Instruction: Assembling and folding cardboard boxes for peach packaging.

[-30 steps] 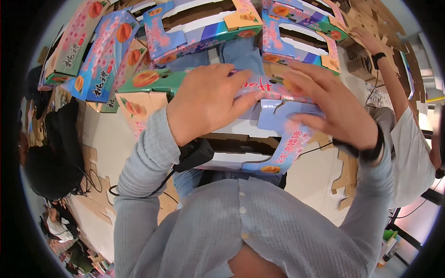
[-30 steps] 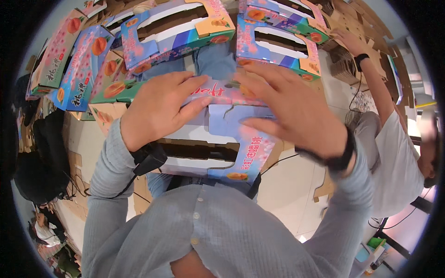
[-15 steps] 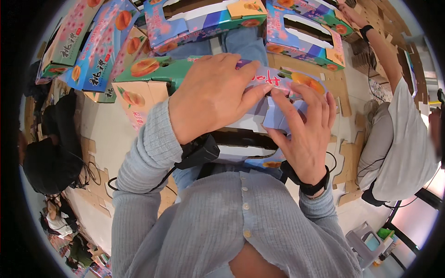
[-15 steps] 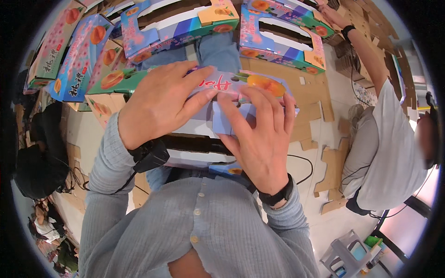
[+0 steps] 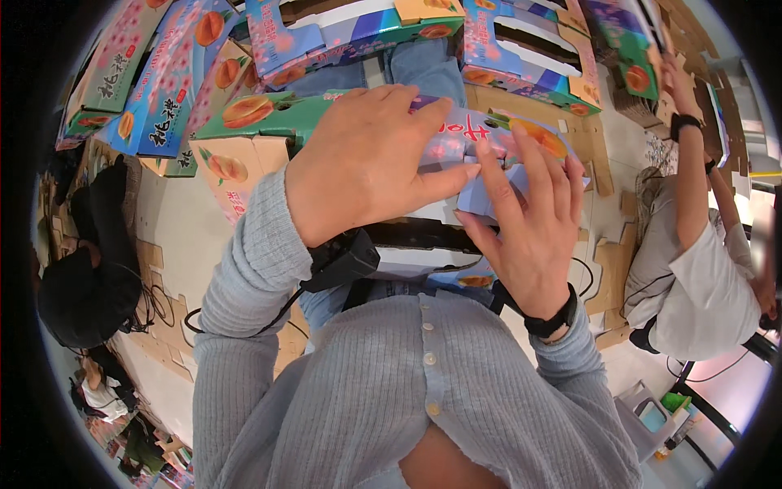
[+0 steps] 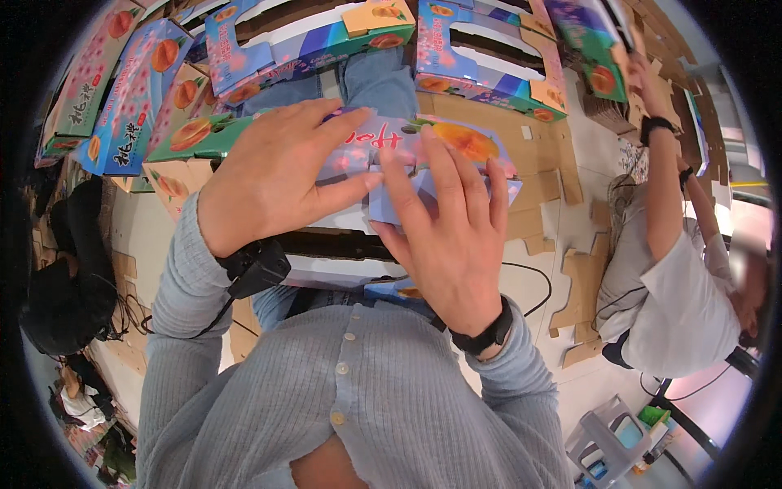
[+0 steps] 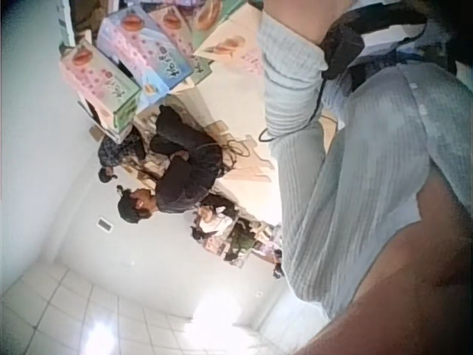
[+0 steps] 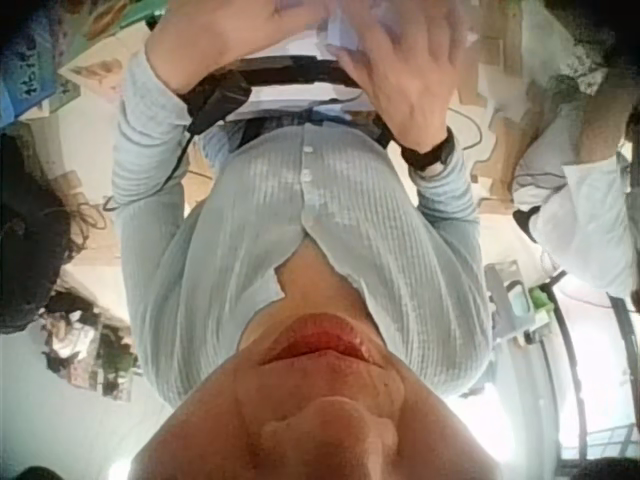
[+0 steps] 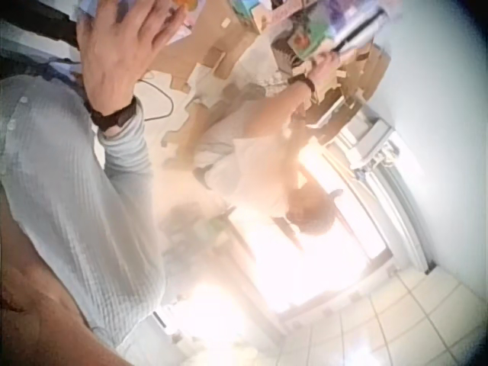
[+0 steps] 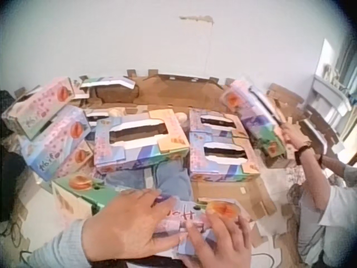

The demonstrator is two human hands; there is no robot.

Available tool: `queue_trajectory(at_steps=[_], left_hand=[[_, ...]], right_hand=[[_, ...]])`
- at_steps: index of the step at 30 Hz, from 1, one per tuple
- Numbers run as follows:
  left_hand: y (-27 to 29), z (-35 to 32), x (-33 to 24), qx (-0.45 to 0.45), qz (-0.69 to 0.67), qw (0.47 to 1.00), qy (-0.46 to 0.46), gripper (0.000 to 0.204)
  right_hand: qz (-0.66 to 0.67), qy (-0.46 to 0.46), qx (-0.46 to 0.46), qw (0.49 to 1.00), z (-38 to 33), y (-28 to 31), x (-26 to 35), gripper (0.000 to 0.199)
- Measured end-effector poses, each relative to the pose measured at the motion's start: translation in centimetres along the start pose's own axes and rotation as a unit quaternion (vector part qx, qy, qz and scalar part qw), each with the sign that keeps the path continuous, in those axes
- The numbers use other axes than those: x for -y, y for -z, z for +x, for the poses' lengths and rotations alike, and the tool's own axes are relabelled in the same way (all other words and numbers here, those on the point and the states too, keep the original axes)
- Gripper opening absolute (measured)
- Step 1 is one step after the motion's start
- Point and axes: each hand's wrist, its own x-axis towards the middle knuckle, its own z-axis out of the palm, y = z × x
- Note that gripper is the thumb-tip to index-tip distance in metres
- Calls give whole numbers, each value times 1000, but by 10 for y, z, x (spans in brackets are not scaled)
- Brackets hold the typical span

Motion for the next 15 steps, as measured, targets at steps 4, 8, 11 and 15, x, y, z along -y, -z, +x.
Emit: queue_trajectory(at_steps=[4,8,11,15], left_hand=[[-3,3,1,-7,-3,1000,2,60],[4,1,0,1,-5,1000,4,61],[6,0,-3,3,-4,1000,0,61],[10,-4,-6,-5,8,1000,-22,62]], right_hand=[[98,-7,-3,995,5,4,-9,84],[134,16,36,990,8,22,-43,87],[324,-95,42,940,4,21,-79,89],[573,-176,150,787,-7,4,-113,94]])
